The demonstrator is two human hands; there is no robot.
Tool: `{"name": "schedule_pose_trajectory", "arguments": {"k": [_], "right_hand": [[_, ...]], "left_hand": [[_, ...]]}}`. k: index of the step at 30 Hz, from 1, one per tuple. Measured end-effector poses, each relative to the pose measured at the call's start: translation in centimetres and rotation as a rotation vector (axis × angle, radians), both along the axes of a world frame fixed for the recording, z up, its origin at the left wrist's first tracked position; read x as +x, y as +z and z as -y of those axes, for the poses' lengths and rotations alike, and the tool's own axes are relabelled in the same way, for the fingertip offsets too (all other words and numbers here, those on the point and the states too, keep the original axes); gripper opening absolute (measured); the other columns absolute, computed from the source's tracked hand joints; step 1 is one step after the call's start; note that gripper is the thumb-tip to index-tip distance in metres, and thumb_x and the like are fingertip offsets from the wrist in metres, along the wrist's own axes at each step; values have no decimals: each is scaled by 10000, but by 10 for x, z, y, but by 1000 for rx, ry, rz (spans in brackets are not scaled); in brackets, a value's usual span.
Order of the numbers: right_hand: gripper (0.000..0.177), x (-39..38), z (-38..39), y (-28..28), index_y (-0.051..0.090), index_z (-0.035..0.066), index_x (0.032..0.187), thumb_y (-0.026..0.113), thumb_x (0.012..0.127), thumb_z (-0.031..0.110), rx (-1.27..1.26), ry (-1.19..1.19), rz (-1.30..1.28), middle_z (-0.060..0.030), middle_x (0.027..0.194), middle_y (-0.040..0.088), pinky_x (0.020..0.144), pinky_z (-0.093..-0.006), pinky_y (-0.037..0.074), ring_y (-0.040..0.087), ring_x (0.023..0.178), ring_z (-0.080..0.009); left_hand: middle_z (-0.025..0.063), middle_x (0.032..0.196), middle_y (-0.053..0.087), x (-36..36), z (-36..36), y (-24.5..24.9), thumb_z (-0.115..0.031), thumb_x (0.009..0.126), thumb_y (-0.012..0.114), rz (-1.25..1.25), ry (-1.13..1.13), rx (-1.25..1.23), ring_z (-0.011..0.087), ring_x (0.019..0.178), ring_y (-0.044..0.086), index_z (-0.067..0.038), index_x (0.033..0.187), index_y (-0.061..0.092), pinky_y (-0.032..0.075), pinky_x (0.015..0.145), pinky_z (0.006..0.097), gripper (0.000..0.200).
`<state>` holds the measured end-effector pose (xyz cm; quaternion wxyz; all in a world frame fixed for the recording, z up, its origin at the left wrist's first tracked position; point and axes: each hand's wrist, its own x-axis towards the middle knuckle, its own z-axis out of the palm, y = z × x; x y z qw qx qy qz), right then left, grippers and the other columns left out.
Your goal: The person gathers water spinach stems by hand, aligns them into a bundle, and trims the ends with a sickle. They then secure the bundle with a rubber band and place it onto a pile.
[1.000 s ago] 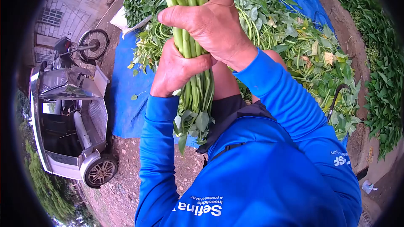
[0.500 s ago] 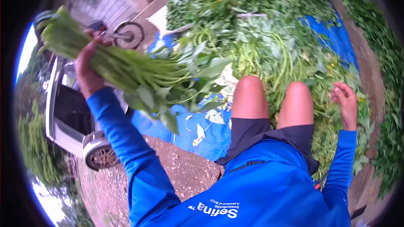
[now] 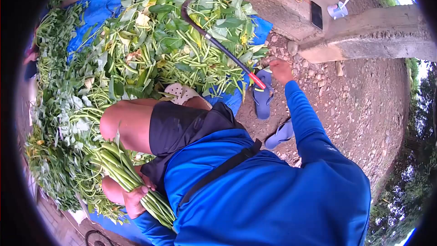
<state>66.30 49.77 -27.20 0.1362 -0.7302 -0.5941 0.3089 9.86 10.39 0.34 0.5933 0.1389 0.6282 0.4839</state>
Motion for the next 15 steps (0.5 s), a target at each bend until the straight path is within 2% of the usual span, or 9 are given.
{"name": "schedule_pose_trajectory", "arguments": {"k": [3,4,5,8,11,12,13,15], "right_hand": [[171,19,58,-40,841,117,984,731,899,217,-104,-12,130,-131,939,809,870,-391,610,789,901,-268],[159,25,73,-71,844,136,984,734,899,214,-149,-73,223,-135,950,808,884,-392,607,789,921,-274],[149,39,75,-103,848,156,984,738,900,212,-177,-146,313,-139,960,806,898,-392,605,790,941,-280],[199,15,70,-69,820,82,999,717,909,227,164,-285,-20,-200,945,792,862,-435,611,785,911,-353],[211,-8,-13,2,795,30,1066,725,955,196,337,-340,-290,-216,940,786,837,-417,602,779,867,-324],[231,-18,-45,45,785,3,1063,724,963,202,473,-287,-203,-216,939,785,824,-422,599,772,851,-318],[219,-12,-84,56,777,-14,1090,709,994,170,594,-208,-162,-132,885,784,755,-361,575,710,787,-164],[207,-11,-155,94,785,36,1097,700,987,189,744,-185,16,-174,979,766,819,-410,580,747,887,-283]], "left_hand": [[101,900,661,-1,-33,-3,-146,757,837,-23,-5,43,233,772,692,21,1287,559,630,779,377,622],[123,797,632,9,-42,-1,-103,673,864,-114,149,29,256,629,666,31,1206,568,620,612,383,624],[122,804,644,7,-46,-1,-119,677,870,-153,80,59,256,653,675,28,1209,579,622,618,388,624],[130,774,658,6,-43,-9,-122,645,894,-110,96,32,270,622,671,25,1187,588,620,607,397,639],[139,771,670,13,-55,-6,-91,627,887,-106,87,-5,287,614,681,34,1174,589,621,618,402,636],[147,774,672,14,-57,-5,-94,630,884,-125,84,-11,288,613,680,39,1159,589,616,614,401,620],[155,776,674,15,-58,-4,-96,632,880,-146,84,-21,288,613,679,43,1144,589,611,610,399,605],[166,783,679,23,-69,12,-92,648,865,-224,106,-39,289,615,679,41,1130,588,609,611,402,571]]}}
